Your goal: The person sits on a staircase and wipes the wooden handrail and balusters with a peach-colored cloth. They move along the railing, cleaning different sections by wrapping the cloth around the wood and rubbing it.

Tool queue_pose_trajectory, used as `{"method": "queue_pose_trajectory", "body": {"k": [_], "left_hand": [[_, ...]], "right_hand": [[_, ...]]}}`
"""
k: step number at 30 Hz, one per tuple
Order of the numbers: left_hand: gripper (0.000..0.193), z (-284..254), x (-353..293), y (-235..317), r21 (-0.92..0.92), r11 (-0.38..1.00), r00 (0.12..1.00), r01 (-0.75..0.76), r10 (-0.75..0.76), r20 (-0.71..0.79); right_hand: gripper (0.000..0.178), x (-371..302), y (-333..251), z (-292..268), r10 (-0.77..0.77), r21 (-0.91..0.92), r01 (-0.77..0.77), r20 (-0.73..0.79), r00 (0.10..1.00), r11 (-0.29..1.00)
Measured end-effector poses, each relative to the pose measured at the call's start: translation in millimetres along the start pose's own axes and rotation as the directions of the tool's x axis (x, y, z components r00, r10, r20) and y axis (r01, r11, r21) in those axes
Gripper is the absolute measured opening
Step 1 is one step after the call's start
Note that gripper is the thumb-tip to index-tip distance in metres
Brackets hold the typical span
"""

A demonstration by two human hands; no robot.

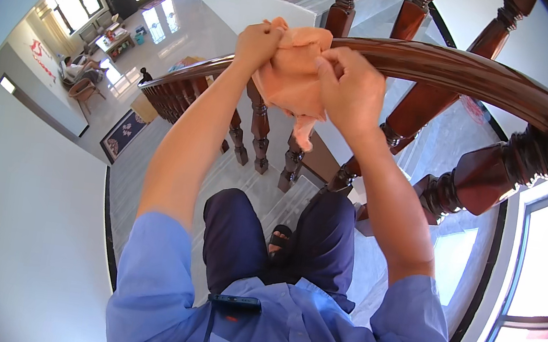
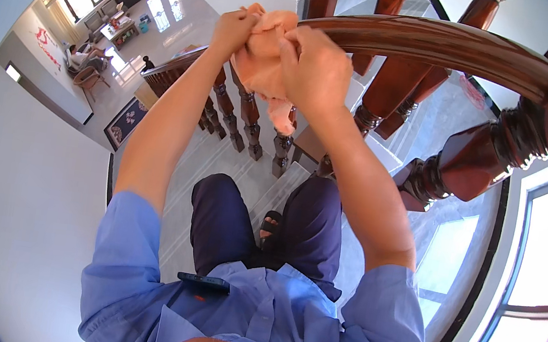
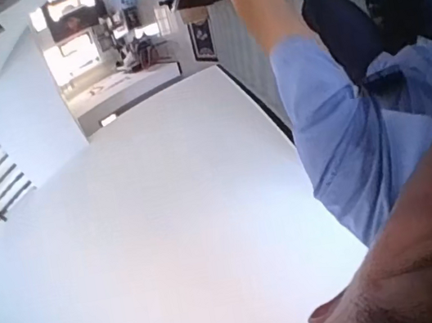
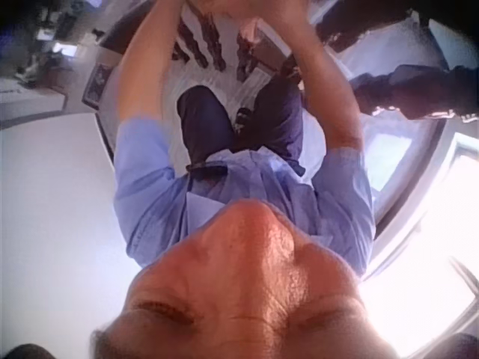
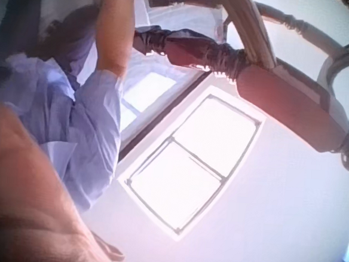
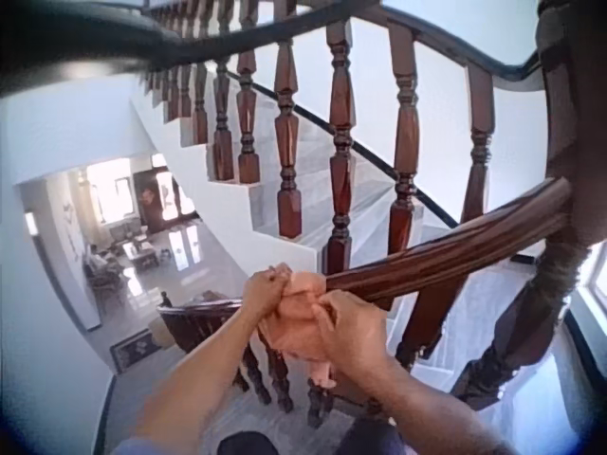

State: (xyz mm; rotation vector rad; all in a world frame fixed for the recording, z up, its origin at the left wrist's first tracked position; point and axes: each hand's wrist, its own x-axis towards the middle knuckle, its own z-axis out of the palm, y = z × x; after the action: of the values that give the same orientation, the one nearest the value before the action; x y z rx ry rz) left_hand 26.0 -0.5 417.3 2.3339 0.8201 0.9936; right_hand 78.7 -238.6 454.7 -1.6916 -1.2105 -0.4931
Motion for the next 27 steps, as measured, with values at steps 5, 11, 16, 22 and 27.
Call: {"method": "queue_pose_trajectory", "body": {"k": [5, 11, 16, 22, 27], "left_hand": [[0.03, -62, 13, 4, -0.296, 0.943, 0.975, 0.154, -0.194, -0.109], [0.032, -129, 54, 55, -0.834, 0.55, 0.951, 0.034, -0.275, -0.143], [0.036, -162, 66, 113, -0.533, 0.832, 0.871, -0.153, -0.141, -0.47], [0.028, -197, 31, 130, -0.755, 0.654, 0.997, -0.054, -0.008, -0.078], [0.062, -188, -45, 90, -0.789, 0.603, 0.954, 0.119, 0.151, 0.259]], "right_hand": [[0.024, 47, -22, -26, -0.117, -0.043, 0.116, -0.029, 0.993, 0.992], [0.026, 135, -31, -39, 0.119, 0.2, -0.158, 0.194, 0.974, 0.967], [0.035, 180, -44, -49, 0.284, 0.471, -0.43, 0.351, 0.893, 0.77], [0.026, 158, -83, -101, 0.125, 0.476, -0.224, 0.231, 0.965, 0.851], [0.027, 82, -97, -127, 0.215, 0.494, -0.406, 0.398, 0.892, 0.769]]}}
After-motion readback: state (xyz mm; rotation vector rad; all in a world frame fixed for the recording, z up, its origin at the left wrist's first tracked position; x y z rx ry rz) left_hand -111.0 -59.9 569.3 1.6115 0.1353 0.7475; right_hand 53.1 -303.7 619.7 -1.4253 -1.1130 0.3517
